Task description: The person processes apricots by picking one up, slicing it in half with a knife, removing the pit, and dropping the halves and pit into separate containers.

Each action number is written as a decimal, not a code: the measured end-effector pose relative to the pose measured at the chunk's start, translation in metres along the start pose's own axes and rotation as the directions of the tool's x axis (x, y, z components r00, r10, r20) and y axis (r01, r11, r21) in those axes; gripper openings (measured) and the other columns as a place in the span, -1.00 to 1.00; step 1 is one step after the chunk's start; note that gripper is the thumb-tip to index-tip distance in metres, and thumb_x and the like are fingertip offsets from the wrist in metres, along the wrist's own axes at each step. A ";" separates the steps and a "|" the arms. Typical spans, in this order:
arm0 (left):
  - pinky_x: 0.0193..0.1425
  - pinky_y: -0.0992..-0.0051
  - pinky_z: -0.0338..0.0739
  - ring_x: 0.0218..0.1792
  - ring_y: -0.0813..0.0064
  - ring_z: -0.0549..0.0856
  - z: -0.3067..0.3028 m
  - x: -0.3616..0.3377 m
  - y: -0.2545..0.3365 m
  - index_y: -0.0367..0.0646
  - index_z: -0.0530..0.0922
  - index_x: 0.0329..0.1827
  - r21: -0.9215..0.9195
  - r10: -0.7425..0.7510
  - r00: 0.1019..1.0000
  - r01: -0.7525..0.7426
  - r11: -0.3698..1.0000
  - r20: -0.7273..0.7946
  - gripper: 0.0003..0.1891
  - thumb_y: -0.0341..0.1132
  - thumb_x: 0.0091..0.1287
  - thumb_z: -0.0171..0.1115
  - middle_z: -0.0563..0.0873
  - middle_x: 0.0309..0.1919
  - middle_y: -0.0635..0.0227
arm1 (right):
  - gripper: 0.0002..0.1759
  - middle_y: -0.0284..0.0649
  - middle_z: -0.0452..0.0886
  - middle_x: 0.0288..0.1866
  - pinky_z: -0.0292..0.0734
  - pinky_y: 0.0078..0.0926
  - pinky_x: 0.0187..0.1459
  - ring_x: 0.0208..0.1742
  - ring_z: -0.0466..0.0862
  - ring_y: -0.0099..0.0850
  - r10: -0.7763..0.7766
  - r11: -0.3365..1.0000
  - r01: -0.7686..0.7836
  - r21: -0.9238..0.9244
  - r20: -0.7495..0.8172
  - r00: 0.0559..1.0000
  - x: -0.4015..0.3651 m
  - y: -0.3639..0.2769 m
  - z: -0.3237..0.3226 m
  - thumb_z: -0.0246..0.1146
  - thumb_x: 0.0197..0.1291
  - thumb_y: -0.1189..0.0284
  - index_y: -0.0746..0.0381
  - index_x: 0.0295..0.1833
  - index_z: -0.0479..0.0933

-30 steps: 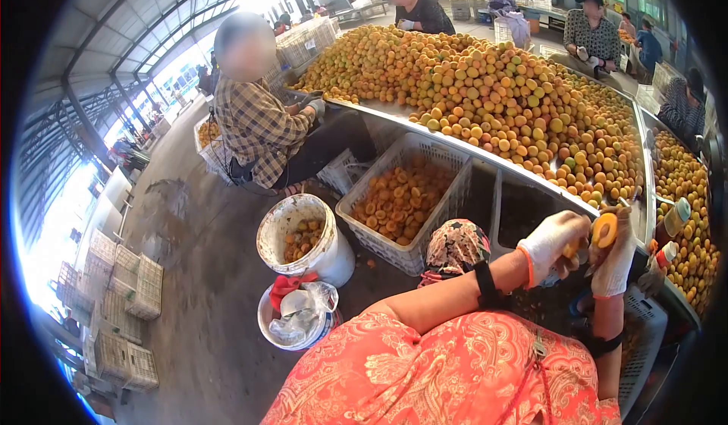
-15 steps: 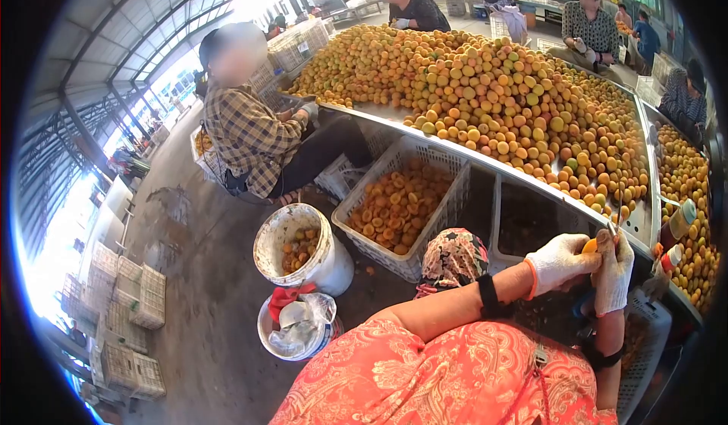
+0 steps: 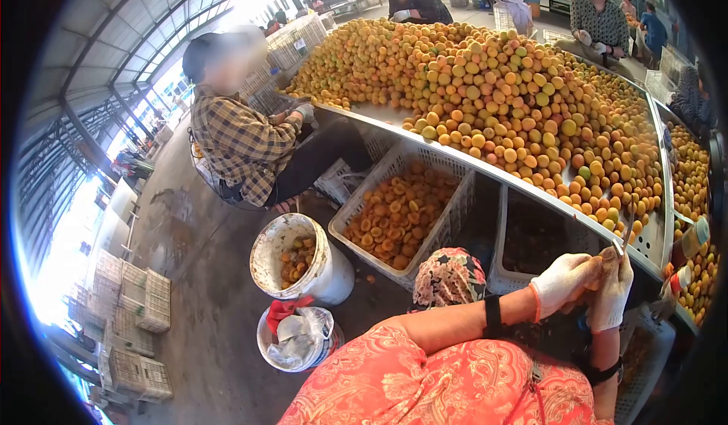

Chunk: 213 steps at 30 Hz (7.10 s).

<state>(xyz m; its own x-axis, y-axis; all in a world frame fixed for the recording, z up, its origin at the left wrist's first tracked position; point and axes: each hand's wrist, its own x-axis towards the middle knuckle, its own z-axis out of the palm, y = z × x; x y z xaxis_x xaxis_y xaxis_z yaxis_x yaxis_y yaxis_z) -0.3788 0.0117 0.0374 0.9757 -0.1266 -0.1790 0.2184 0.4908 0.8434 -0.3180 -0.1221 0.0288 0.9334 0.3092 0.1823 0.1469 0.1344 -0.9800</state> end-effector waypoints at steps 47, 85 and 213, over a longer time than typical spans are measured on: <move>-0.33 0.45 0.51 -0.39 0.39 0.60 -0.086 0.068 0.003 -0.20 0.36 0.38 -0.170 0.187 0.982 -0.190 0.967 -0.035 -0.46 -0.37 0.31 0.18 0.61 -0.26 0.23 | -0.77 -0.22 0.74 -0.26 0.51 -0.65 -0.46 -0.47 0.64 -0.59 -0.024 0.978 0.023 0.205 0.005 1.000 0.069 0.013 0.007 0.30 0.37 0.32 0.30 -0.11 0.61; -0.53 0.63 0.34 -0.50 0.69 0.44 -0.097 0.085 -0.011 0.01 0.52 0.17 0.099 0.018 0.969 0.006 0.995 -0.247 -0.75 -0.32 0.48 0.05 0.48 -0.42 0.52 | -0.74 -0.34 0.62 -0.35 0.10 -0.72 -0.58 -0.62 0.33 -0.70 0.120 0.992 -0.126 0.000 -0.294 0.948 0.072 0.055 0.002 0.19 0.44 0.23 0.17 -0.24 0.46; -0.15 0.57 0.54 -0.22 0.52 0.65 0.035 0.023 0.030 -0.30 0.45 0.28 0.201 0.295 0.951 -0.309 0.930 0.098 -0.57 -0.41 0.38 0.26 0.68 -0.11 0.18 | -0.68 0.05 0.59 -0.46 0.49 -0.23 -0.34 -0.36 0.67 -0.01 0.021 0.918 0.036 -0.395 0.138 0.990 -0.052 -0.045 -0.049 0.12 0.48 0.22 0.31 -0.08 0.45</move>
<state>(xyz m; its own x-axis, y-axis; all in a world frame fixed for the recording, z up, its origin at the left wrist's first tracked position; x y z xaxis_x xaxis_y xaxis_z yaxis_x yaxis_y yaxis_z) -0.3503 -0.0062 0.0764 0.9900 -0.0599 0.1278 -0.1021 0.3220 0.9412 -0.3572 -0.1900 0.0600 0.8823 0.4385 0.1713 0.2975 -0.2373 -0.9248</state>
